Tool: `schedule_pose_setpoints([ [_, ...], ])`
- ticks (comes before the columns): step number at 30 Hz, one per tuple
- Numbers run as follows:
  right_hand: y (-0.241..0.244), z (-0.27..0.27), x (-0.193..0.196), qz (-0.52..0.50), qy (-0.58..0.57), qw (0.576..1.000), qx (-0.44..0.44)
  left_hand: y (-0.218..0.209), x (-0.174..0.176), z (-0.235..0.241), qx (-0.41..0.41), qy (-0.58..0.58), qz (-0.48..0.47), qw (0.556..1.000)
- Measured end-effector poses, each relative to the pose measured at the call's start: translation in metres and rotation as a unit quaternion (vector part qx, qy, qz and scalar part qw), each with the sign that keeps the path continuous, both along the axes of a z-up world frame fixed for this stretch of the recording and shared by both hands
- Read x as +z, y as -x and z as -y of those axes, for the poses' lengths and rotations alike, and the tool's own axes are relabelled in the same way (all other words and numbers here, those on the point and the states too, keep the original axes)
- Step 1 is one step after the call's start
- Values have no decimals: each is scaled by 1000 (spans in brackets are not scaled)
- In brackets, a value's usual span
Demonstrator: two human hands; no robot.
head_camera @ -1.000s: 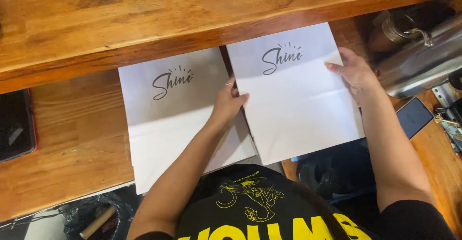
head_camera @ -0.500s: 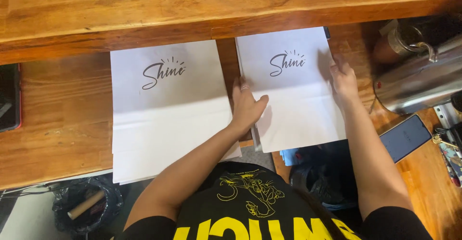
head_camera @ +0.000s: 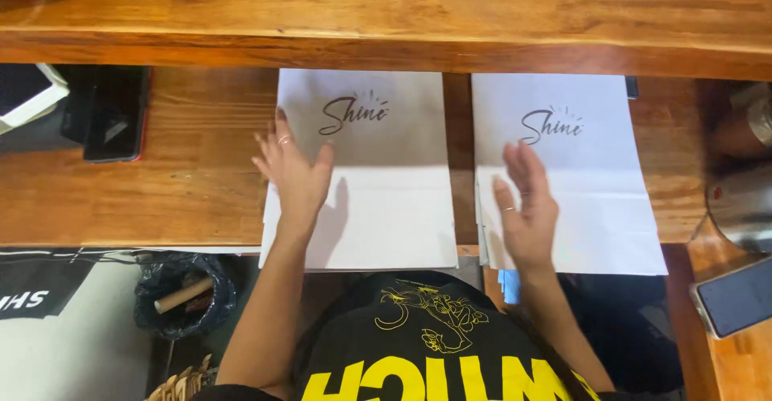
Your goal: Folding and stacking paper bags on a wooden counter
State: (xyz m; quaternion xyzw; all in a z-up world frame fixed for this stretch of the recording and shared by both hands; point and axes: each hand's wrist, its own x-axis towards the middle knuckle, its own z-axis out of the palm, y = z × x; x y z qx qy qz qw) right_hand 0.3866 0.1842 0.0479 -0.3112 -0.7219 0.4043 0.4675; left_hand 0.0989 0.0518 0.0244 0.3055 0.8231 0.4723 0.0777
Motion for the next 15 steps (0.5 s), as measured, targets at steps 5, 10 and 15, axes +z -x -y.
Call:
schedule_pose_setpoints([
  [5,75,34,7,336,205,919,25,27,-10,65,-55,201,99,973],
  [10,92,48,15,238,236,941,36,31,17,91,-178,74,185,964],
  [15,92,58,41,84,275,957,36,42,19,96,-215,-83,274,934],
])
